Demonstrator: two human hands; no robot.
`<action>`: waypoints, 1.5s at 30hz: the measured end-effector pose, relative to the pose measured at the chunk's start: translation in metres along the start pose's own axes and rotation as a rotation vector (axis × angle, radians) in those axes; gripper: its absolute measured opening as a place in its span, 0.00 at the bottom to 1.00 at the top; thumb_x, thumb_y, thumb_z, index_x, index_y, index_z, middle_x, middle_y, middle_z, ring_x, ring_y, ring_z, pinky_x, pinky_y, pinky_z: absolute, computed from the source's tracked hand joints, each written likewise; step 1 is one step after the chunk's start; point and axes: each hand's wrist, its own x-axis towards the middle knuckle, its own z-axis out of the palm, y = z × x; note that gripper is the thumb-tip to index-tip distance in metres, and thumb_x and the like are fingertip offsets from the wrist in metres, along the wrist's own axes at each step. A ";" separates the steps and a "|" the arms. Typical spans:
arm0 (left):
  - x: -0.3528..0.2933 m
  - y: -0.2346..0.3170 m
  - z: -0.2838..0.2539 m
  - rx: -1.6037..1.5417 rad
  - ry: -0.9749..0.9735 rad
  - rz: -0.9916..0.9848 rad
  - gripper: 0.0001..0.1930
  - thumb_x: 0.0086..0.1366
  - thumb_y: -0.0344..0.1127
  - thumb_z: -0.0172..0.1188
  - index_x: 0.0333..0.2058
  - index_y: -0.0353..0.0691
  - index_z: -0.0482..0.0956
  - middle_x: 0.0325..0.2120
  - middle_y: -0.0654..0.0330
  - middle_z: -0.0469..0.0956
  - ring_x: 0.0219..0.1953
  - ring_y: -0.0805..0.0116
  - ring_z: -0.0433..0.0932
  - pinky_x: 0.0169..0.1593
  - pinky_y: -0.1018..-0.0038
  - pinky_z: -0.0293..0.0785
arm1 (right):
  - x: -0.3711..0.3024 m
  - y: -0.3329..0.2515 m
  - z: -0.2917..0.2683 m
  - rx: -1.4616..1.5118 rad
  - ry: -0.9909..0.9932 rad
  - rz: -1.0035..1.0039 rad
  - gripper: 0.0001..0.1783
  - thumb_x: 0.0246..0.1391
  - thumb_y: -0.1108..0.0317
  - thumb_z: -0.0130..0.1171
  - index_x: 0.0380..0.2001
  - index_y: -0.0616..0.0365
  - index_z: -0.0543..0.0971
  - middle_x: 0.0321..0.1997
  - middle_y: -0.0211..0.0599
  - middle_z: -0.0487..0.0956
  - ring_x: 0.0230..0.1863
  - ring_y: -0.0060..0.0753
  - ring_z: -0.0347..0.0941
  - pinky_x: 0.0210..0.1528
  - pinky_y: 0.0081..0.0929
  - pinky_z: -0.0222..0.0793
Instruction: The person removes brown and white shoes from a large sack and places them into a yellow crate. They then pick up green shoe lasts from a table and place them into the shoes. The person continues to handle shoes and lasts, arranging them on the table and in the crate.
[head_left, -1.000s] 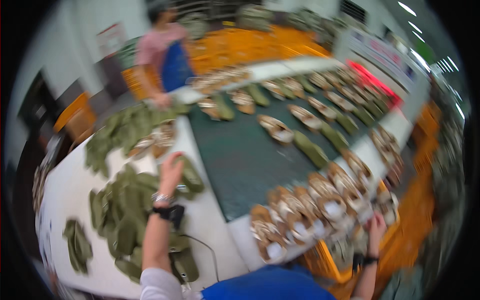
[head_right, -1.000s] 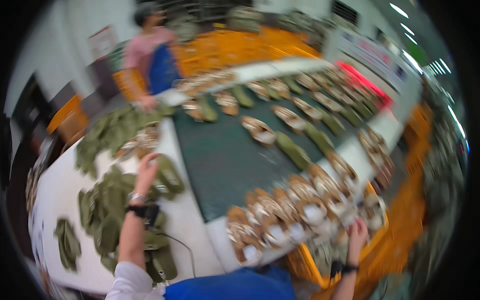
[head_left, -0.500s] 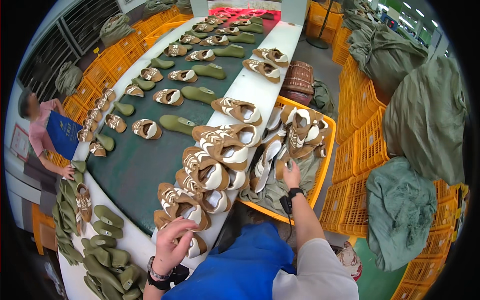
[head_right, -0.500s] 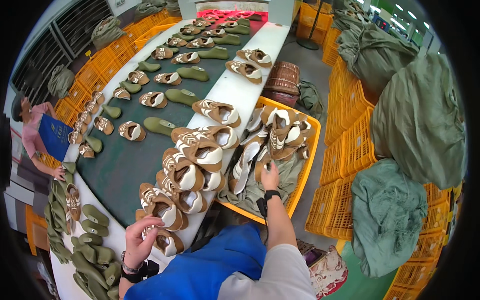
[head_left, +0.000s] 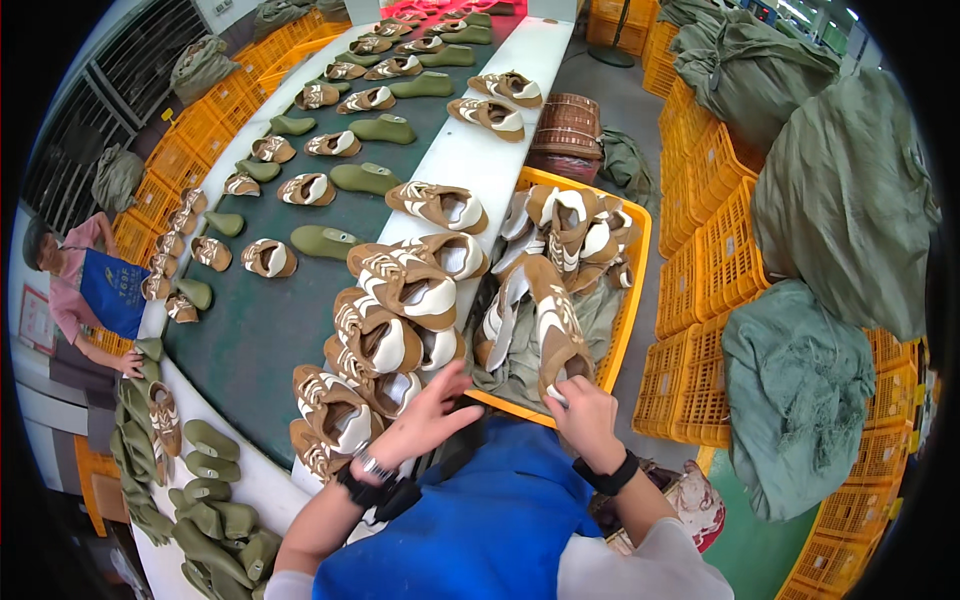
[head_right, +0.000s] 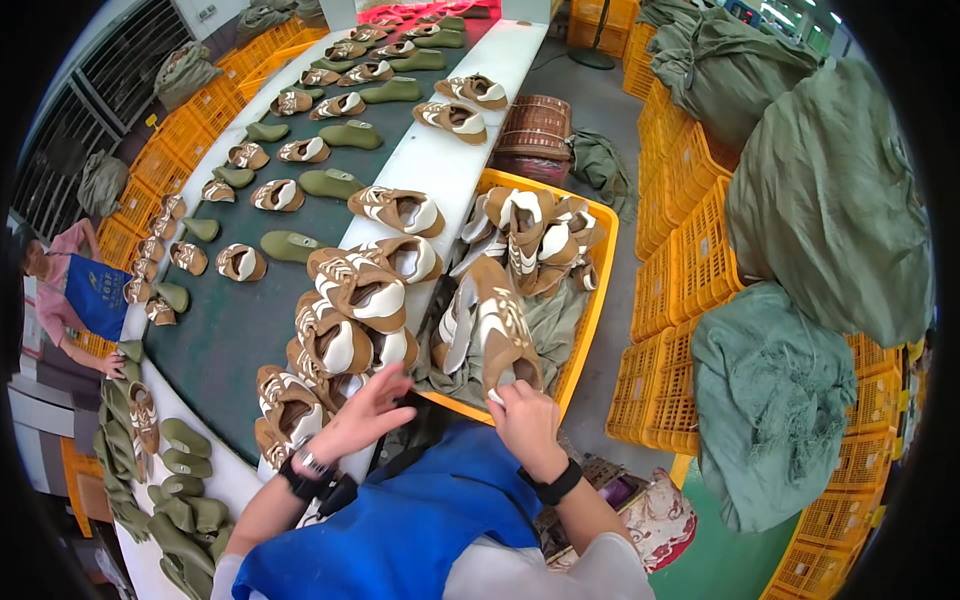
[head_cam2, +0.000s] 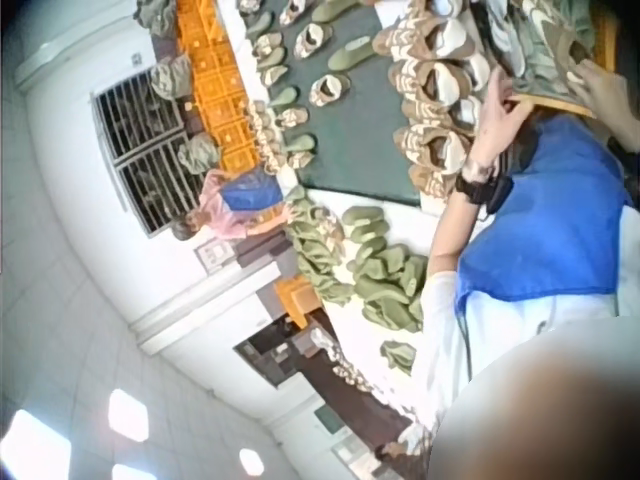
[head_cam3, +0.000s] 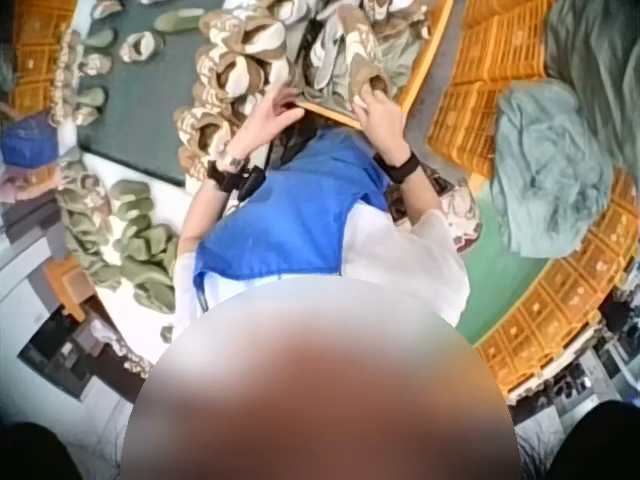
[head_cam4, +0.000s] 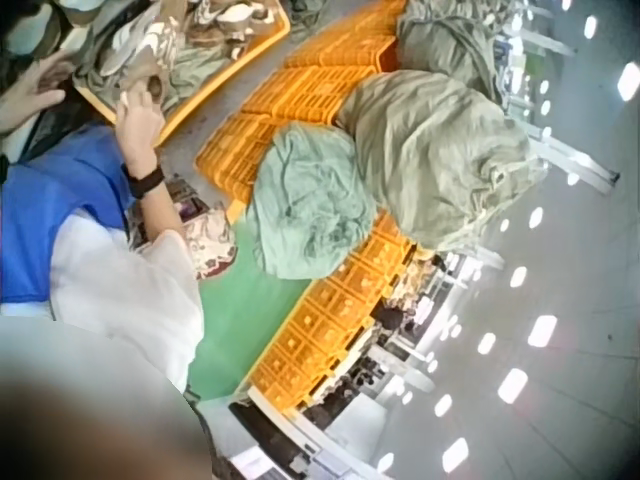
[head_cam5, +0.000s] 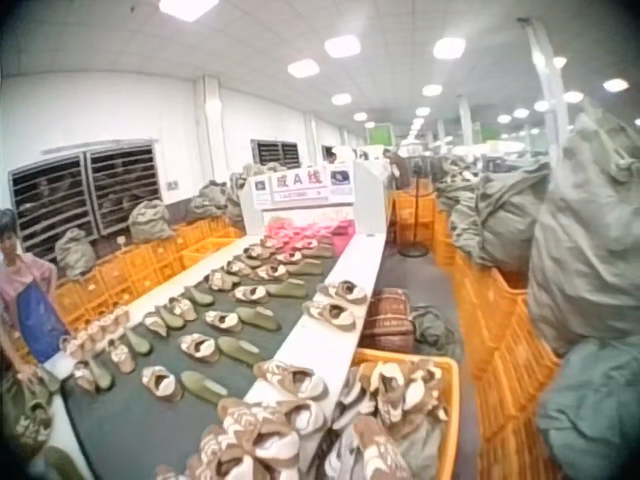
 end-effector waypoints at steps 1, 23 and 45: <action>0.013 0.000 0.008 -0.097 -0.005 0.025 0.34 0.60 0.32 0.59 0.61 0.37 0.52 0.56 0.53 0.63 0.59 0.67 0.62 0.59 0.71 0.62 | 0.001 -0.013 -0.010 -0.008 0.014 -0.076 0.08 0.42 0.63 0.63 0.22 0.53 0.76 0.23 0.36 0.72 0.23 0.42 0.72 0.25 0.36 0.67; 0.014 0.016 0.019 -0.161 -0.058 0.074 0.34 0.55 0.29 0.64 0.58 0.35 0.57 0.51 0.59 0.69 0.52 0.72 0.68 0.55 0.73 0.66 | 0.143 -0.011 0.003 1.500 -0.311 0.341 0.16 0.57 0.66 0.55 0.46 0.63 0.74 0.37 0.30 0.78 0.36 0.17 0.73 0.39 0.18 0.69; -0.127 0.008 -0.039 -0.553 0.894 0.234 0.32 0.56 0.42 0.56 0.57 0.34 0.59 0.49 0.54 0.70 0.50 0.64 0.71 0.54 0.70 0.66 | 0.173 0.106 0.229 0.239 -0.229 0.525 0.31 0.42 0.50 0.65 0.42 0.63 0.72 0.40 0.47 0.77 0.39 0.35 0.75 0.40 0.28 0.70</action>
